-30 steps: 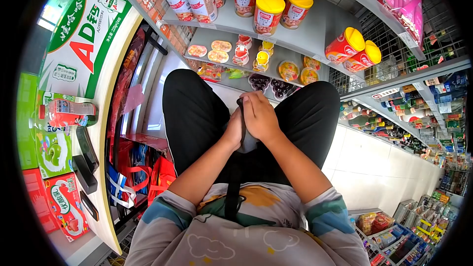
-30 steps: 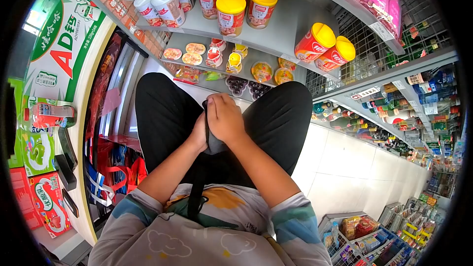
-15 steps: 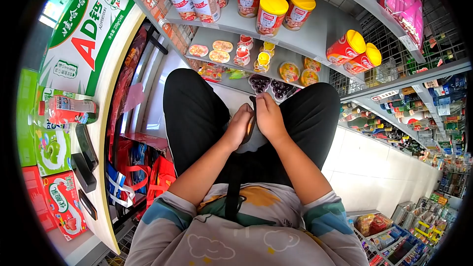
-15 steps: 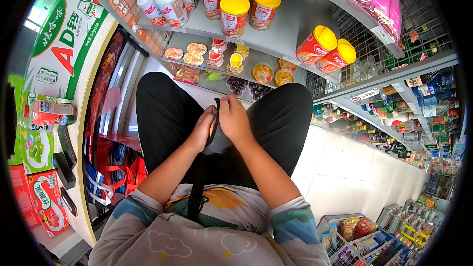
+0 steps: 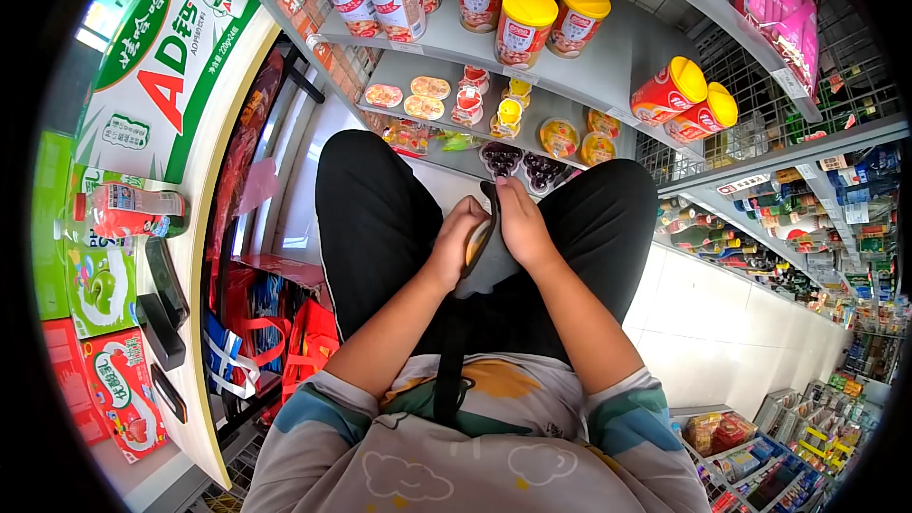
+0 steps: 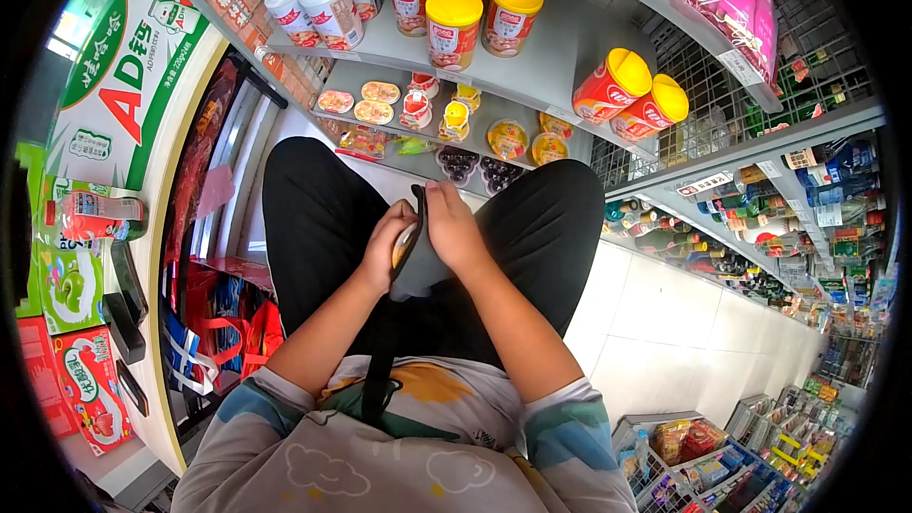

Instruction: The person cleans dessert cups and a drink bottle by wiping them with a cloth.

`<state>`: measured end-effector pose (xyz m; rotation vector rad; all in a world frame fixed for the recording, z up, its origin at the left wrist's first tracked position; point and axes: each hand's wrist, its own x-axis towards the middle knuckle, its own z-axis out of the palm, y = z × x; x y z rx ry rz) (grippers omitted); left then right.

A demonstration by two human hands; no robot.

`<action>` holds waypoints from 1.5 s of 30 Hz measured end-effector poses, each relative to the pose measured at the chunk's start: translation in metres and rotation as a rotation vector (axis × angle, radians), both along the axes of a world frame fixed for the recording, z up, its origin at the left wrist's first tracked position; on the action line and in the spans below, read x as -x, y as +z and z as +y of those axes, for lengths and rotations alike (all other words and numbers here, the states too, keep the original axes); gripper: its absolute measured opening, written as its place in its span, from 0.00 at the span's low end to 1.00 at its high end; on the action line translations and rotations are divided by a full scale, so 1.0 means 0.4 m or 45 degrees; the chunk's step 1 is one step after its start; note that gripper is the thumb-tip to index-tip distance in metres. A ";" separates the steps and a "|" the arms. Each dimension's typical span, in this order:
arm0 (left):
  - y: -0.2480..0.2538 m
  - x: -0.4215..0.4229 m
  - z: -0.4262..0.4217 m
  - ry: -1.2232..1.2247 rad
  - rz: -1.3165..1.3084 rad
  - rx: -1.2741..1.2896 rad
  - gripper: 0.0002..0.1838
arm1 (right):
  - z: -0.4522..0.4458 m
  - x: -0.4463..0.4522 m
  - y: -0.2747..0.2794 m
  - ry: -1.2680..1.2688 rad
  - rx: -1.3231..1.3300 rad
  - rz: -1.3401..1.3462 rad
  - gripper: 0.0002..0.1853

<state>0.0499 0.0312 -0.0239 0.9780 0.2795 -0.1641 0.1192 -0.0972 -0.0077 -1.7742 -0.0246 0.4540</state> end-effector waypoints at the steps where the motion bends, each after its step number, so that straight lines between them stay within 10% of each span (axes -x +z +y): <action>1: -0.010 -0.002 0.005 0.026 0.018 0.020 0.07 | 0.004 0.004 0.014 0.000 0.000 0.000 0.20; 15: -0.043 -0.007 0.040 0.367 0.169 0.786 0.21 | -0.009 0.009 0.079 0.327 0.390 -0.037 0.31; 34: -0.072 -0.024 0.033 0.072 0.103 0.495 0.20 | -0.013 0.022 0.098 0.132 0.680 -0.526 0.21; 36: -0.064 -0.026 -0.010 -0.086 0.072 -0.196 0.15 | -0.012 0.018 0.089 0.123 0.621 -0.777 0.18; 45: -0.032 -0.026 -0.016 -0.023 0.189 0.124 0.09 | 0.004 0.006 0.073 0.032 0.618 -0.984 0.15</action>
